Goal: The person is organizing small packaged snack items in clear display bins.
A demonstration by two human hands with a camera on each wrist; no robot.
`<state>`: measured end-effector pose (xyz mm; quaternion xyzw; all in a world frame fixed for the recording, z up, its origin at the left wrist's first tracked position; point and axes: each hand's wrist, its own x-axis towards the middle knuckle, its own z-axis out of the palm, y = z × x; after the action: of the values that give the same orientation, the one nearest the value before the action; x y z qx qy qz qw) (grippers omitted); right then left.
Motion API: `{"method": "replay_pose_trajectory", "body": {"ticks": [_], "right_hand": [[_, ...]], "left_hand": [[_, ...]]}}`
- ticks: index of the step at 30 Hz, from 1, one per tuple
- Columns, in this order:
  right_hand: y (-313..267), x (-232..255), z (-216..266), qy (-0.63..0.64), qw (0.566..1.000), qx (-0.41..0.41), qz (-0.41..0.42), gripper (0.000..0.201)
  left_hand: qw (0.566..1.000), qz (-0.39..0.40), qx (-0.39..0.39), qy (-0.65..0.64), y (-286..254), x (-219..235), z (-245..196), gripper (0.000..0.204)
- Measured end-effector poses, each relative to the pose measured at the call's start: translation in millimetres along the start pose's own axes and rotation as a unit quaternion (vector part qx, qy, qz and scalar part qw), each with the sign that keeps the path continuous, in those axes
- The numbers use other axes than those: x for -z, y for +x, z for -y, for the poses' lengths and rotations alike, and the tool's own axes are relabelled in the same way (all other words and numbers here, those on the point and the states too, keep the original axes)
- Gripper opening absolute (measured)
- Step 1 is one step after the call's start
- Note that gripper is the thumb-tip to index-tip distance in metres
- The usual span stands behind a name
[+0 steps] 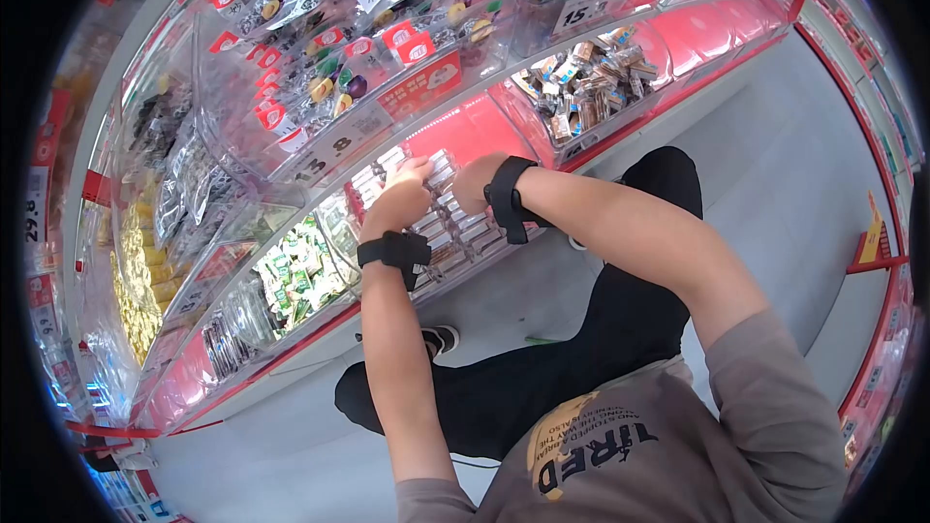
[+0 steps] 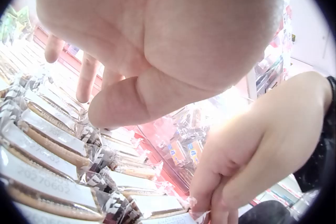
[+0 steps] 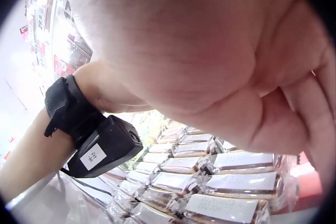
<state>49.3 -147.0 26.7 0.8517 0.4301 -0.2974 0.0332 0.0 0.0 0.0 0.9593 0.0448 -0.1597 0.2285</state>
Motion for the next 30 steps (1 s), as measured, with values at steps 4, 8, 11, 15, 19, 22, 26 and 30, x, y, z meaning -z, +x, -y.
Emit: {"method": "replay_pose_trajectory", "body": {"ticks": [4,8,11,15,19,22,26,30], "right_hand": [[-1,-8,-7,-0.038,0.994,0.071,0.079,0.031],[-7,3,-3,-0.030,0.993,0.068,0.095,0.031],[-26,-3,7,-0.048,0.997,0.033,-0.050,0.033],[-78,29,16,0.055,0.990,0.090,-0.095,0.024],[-128,46,-55,0.191,0.954,0.093,-0.210,0.021],[-134,33,-114,0.138,0.935,-0.053,-0.323,0.023],[-122,10,-159,-0.006,0.889,-0.161,-0.429,0.030],[-108,5,-169,0.021,0.904,-0.164,-0.395,0.026]], "left_hand": [[1.000,0.001,-0.009,-0.011,-1,-13,-4,0.055],[1.000,-0.007,-0.010,-0.004,1,-7,-1,0.055],[1.000,-0.015,-0.024,0.001,0,-4,0,0.054],[0.999,-0.023,-0.042,-0.004,3,-6,11,0.053],[0.999,-0.014,-0.009,0.037,-11,4,-8,0.051],[1.000,-0.010,0.008,0.021,-12,5,-10,0.051],[1.000,0.005,0.013,0.001,-12,8,-17,0.050],[0.999,0.002,0.035,0.014,-15,9,-22,0.050]]}}
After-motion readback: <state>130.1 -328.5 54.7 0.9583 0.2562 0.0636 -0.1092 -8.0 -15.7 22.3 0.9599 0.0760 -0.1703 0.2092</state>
